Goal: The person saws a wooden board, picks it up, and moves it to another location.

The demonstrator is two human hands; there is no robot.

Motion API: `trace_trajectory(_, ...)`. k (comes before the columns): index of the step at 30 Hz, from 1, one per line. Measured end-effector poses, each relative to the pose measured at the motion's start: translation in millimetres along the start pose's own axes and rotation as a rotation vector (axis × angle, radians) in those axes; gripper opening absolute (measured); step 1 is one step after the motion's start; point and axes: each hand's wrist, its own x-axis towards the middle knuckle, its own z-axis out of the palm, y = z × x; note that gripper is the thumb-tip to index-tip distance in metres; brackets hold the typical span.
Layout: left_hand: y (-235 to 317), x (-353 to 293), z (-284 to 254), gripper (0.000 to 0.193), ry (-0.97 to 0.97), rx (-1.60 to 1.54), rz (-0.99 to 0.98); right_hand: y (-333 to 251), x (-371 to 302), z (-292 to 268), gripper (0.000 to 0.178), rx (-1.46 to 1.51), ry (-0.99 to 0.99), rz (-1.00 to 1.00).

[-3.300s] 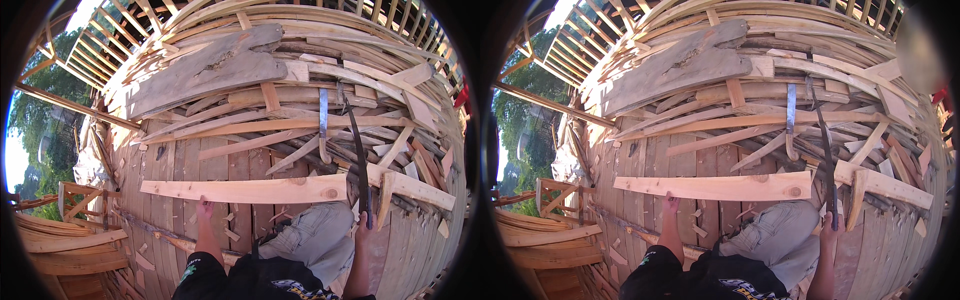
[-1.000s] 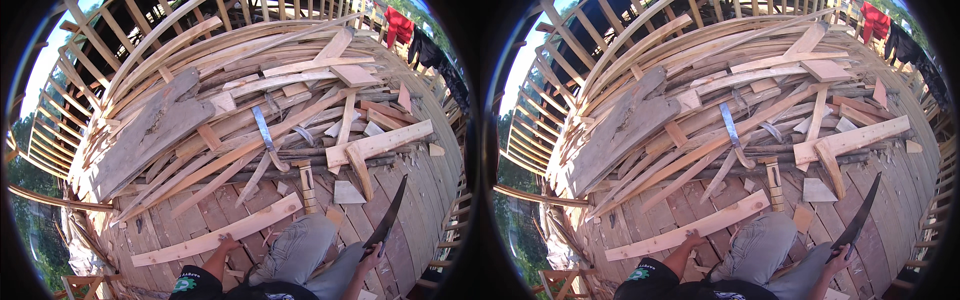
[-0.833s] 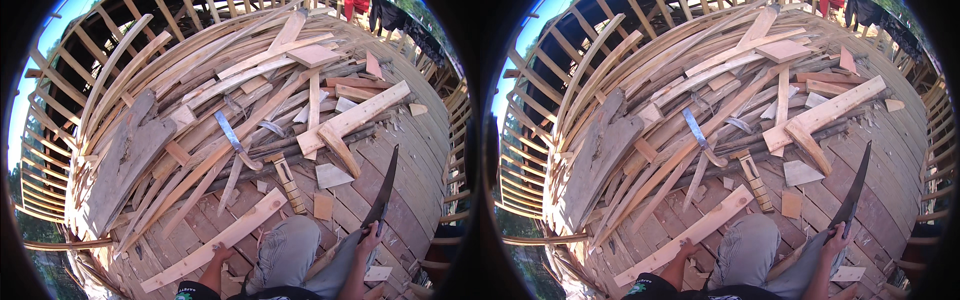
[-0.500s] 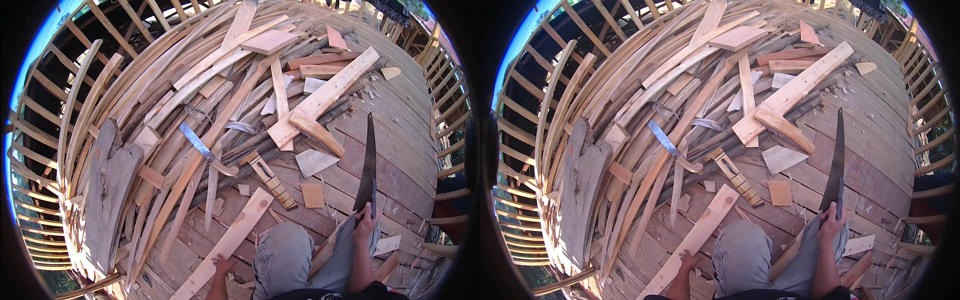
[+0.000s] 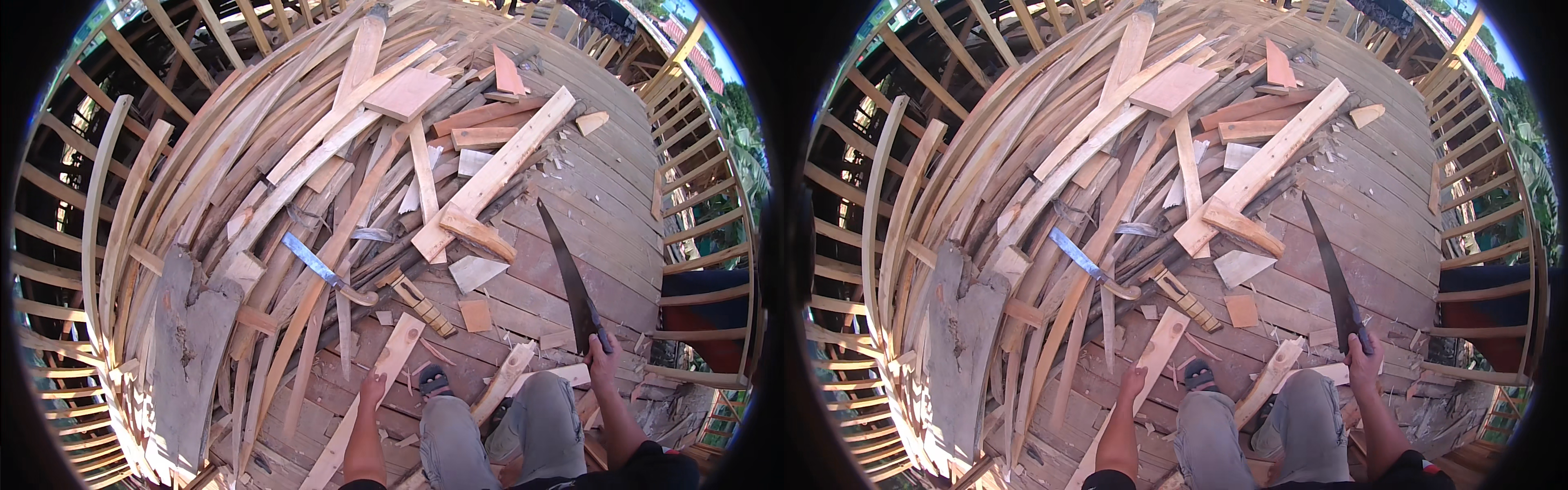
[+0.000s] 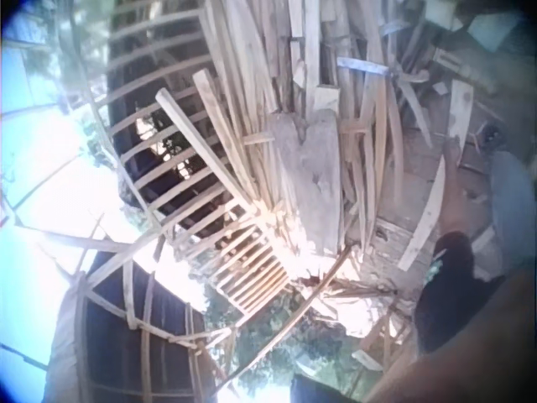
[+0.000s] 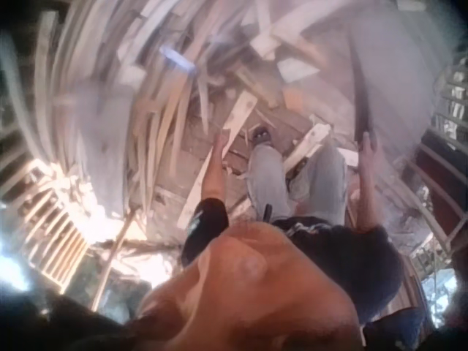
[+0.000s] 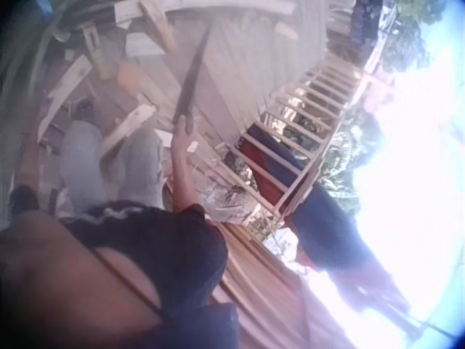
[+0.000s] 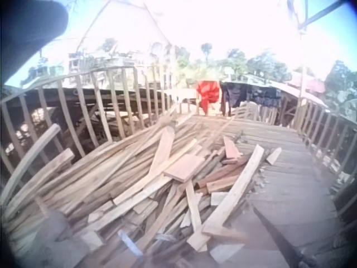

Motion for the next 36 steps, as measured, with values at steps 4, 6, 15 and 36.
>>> trace_trajectory(4, 185.0, -36.9, -53.6, 0.042, -0.027, -0.394, 0.074, -76.2, -20.8, -26.3, 0.021, -0.057, -0.086, 0.114)
trace_trajectory(6, 223.1, -61.2, -51.2, 0.045, 0.169, -0.257, 0.266, -110.3, -28.0, -32.3, 0.020, -0.135, -0.153, 0.135)
trace_trajectory(15, 197.6, -231.3, -85.5, 0.053, 0.000, 0.017, 0.039, -186.8, -90.2, -33.3, 0.017, -0.403, -0.553, 0.195)
trace_trajectory(36, 128.9, -434.3, -111.7, 0.037, 0.217, -0.471, -0.404, -298.1, -83.3, 15.6, 0.020, -0.724, -1.029, -0.198)
